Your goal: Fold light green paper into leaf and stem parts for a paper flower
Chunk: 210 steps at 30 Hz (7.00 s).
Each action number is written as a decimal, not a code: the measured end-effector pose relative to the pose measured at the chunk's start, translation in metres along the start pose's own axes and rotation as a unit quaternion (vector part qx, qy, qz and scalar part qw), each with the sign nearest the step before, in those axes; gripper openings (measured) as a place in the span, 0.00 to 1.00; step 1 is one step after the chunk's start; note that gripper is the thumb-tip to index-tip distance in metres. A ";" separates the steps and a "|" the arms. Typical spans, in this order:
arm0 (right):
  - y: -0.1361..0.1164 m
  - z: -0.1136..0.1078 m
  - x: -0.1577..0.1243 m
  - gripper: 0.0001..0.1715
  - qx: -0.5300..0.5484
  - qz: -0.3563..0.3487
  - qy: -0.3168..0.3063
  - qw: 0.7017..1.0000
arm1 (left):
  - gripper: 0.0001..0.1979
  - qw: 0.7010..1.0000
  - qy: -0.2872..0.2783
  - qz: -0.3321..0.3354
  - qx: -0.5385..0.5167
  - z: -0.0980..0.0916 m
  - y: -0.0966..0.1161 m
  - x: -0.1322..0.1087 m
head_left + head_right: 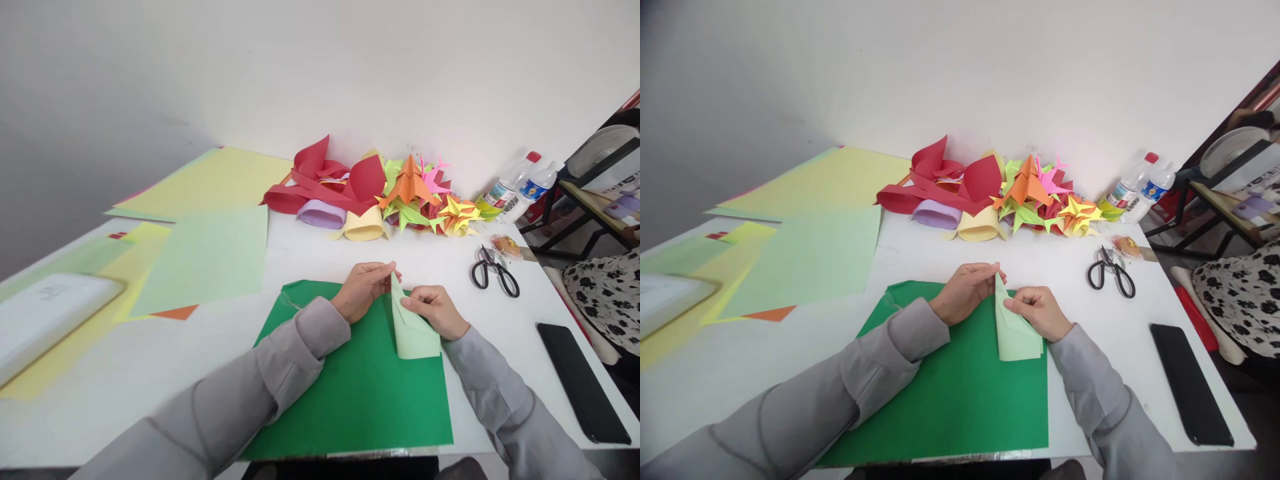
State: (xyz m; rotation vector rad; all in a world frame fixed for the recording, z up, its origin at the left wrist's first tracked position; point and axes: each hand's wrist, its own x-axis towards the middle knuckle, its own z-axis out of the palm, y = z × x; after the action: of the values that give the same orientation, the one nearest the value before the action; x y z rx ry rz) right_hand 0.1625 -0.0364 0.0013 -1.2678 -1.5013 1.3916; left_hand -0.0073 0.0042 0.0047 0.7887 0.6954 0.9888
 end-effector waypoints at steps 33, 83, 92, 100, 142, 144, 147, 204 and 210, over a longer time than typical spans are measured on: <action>-0.009 0.003 -0.010 0.30 -0.092 -0.083 -0.007 0.992 | 0.12 0.992 -0.100 -0.064 0.028 -0.002 -0.004 -0.005; -0.009 0.004 -0.006 0.30 -0.009 -0.079 0.078 0.994 | 0.14 0.995 -0.032 0.011 0.096 0.002 -0.010 -0.010; -0.006 0.004 -0.002 0.23 -0.006 -0.051 0.093 0.994 | 0.15 0.995 0.030 0.029 0.090 0.000 -0.007 -0.005; -0.006 0.003 -0.002 0.26 -0.007 -0.020 0.108 0.994 | 0.16 0.996 0.058 0.032 0.054 -0.001 -0.003 -0.004; -0.007 0.007 -0.005 0.22 -0.072 -0.132 0.131 0.980 | 0.20 0.966 -0.083 0.023 0.243 0.007 -0.012 -0.014; -0.007 0.006 -0.005 0.21 -0.058 -0.130 0.144 0.979 | 0.21 0.963 -0.093 0.027 0.250 0.008 -0.012 -0.016; -0.005 0.004 -0.004 0.21 -0.042 -0.120 0.167 0.978 | 0.22 0.954 -0.120 0.040 0.271 0.009 -0.009 -0.017; -0.006 0.001 -0.004 0.16 -0.248 -0.214 0.206 0.922 | 0.22 0.940 -0.104 0.030 0.322 0.010 -0.007 -0.019; -0.005 -0.002 -0.003 0.17 -0.222 -0.205 0.232 0.924 | 0.20 0.936 -0.142 0.014 0.321 0.011 -0.006 -0.021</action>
State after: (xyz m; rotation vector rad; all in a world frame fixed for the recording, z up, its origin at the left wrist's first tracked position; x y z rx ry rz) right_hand 0.1645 -0.0379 0.0069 -1.3236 -1.6561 0.4455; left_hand -0.0042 -0.0193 0.0088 1.4867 0.7608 0.6439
